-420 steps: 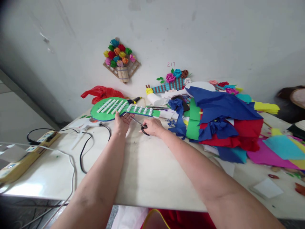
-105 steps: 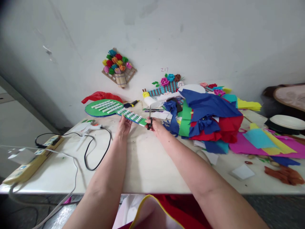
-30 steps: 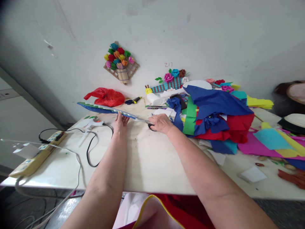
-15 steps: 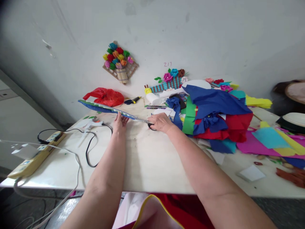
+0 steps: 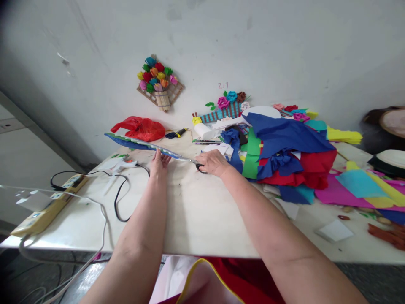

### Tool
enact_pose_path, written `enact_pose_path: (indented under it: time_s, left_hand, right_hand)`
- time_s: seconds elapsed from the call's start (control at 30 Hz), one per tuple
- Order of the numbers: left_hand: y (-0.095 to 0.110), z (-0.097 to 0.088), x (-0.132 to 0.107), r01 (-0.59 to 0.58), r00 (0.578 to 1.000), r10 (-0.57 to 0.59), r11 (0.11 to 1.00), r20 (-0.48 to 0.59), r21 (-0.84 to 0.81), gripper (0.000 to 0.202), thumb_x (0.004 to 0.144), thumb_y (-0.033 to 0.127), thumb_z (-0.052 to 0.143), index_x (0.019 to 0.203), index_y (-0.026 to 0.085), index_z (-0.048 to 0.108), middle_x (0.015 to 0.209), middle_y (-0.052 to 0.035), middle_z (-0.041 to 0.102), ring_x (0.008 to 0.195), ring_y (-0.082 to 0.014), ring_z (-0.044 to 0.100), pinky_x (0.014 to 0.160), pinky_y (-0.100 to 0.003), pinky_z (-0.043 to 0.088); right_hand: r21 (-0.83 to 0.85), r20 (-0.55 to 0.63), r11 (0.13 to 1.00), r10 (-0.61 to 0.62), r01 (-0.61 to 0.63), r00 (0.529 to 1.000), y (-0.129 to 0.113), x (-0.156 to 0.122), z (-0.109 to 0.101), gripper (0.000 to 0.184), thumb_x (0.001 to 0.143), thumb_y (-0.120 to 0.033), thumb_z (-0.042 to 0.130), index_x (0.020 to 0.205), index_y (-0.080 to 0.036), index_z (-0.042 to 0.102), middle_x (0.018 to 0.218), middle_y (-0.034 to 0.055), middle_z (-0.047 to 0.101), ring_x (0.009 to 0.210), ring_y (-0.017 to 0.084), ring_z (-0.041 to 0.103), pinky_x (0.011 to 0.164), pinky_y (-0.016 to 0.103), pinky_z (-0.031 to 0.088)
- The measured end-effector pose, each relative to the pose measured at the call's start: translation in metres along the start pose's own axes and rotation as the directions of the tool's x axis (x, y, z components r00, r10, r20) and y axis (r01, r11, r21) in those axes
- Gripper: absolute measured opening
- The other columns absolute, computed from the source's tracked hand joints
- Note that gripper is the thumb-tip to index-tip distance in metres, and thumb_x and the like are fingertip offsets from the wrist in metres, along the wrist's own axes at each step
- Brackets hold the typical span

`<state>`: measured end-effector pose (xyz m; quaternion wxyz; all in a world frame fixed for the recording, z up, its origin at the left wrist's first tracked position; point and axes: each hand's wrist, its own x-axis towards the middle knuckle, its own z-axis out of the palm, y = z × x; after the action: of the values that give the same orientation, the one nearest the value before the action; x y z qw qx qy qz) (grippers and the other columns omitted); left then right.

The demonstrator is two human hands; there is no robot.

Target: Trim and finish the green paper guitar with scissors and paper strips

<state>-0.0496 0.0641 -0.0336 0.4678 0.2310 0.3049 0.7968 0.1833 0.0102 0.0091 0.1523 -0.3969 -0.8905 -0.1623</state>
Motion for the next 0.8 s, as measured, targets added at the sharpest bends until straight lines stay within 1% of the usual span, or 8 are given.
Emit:
enact_pose_path:
  time_s: [0.13, 0.33, 0.43, 0.53, 0.63, 0.8]
  left_hand:
    - [0.0004, -0.0001, -0.0003, -0.006, 0.999, 0.007, 1.000, 0.037, -0.021, 0.024, 0.068, 0.032, 0.067, 0.084, 0.017, 0.058, 0.070, -0.0006, 0.061, 0.060, -0.0092, 0.060, 0.071, -0.027, 0.049]
    - [-0.0003, -0.0005, 0.0011, -0.030, 0.996, 0.039, 0.994, 0.084, -0.101, 0.021, 0.069, 0.031, 0.066, 0.083, 0.018, 0.058, 0.074, -0.0004, 0.063, 0.067, -0.0094, 0.061, 0.072, -0.026, 0.049]
    - [-0.0003, -0.0007, 0.0016, -0.047, 0.992, 0.058, 0.994, 0.113, -0.103, 0.020, 0.070, 0.032, 0.066, 0.084, 0.019, 0.058, 0.078, -0.0008, 0.064, 0.072, -0.0103, 0.061, 0.071, -0.026, 0.049]
    - [0.0000, -0.0009, 0.0016, -0.050, 0.988, 0.064, 0.994, 0.140, -0.101, 0.022, 0.070, 0.033, 0.066, 0.086, 0.020, 0.059, 0.082, -0.0013, 0.064, 0.075, -0.0107, 0.062, 0.071, -0.025, 0.049]
    - [0.0000, -0.0011, 0.0018, -0.045, 0.988, 0.058, 0.995, 0.145, -0.091, 0.022, 0.069, 0.033, 0.066, 0.086, 0.020, 0.059, 0.082, -0.0014, 0.064, 0.076, -0.0109, 0.062, 0.071, -0.025, 0.049]
    - [-0.0003, -0.0012, 0.0018, -0.037, 0.989, 0.052, 0.994, 0.141, -0.104, 0.019, 0.069, 0.031, 0.067, 0.083, 0.020, 0.059, 0.079, 0.0001, 0.064, 0.072, -0.0107, 0.062, 0.068, -0.025, 0.049]
  right_hand:
    - [-0.011, -0.001, 1.000, -0.014, 0.014, 1.000, 0.0008, -0.0001, 0.0015, 0.028, 0.079, -0.041, 0.048, 0.095, -0.022, 0.062, 0.085, 0.0030, 0.065, 0.075, 0.016, 0.056, 0.056, 0.027, 0.025]
    - [-0.018, -0.016, 1.000, -0.016, 0.016, 1.000, 0.0020, -0.0002, 0.0036, 0.027, 0.078, -0.036, 0.049, 0.097, -0.023, 0.062, 0.085, 0.0033, 0.065, 0.075, 0.017, 0.057, 0.056, 0.027, 0.025]
    - [-0.022, -0.014, 1.000, -0.007, 0.007, 1.000, 0.0018, -0.0002, 0.0022, 0.027, 0.077, -0.035, 0.049, 0.098, -0.023, 0.062, 0.085, 0.0041, 0.065, 0.074, 0.017, 0.056, 0.056, 0.027, 0.025]
    - [-0.043, -0.017, 0.999, -0.005, 0.004, 1.000, 0.0016, 0.0001, 0.0005, 0.030, 0.077, -0.036, 0.049, 0.102, -0.025, 0.061, 0.084, 0.0037, 0.065, 0.074, 0.018, 0.057, 0.056, 0.027, 0.025]
    - [-0.055, -0.014, 0.998, 0.007, -0.007, 1.000, 0.0014, 0.0003, -0.0004, 0.032, 0.077, -0.038, 0.049, 0.106, -0.027, 0.059, 0.084, 0.0028, 0.065, 0.074, 0.018, 0.057, 0.056, 0.027, 0.025]
    - [-0.041, -0.017, 0.999, 0.008, -0.008, 1.000, 0.0002, 0.0002, 0.0007, 0.031, 0.077, -0.039, 0.050, 0.103, -0.026, 0.060, 0.084, 0.0029, 0.065, 0.075, 0.019, 0.057, 0.057, 0.027, 0.026]
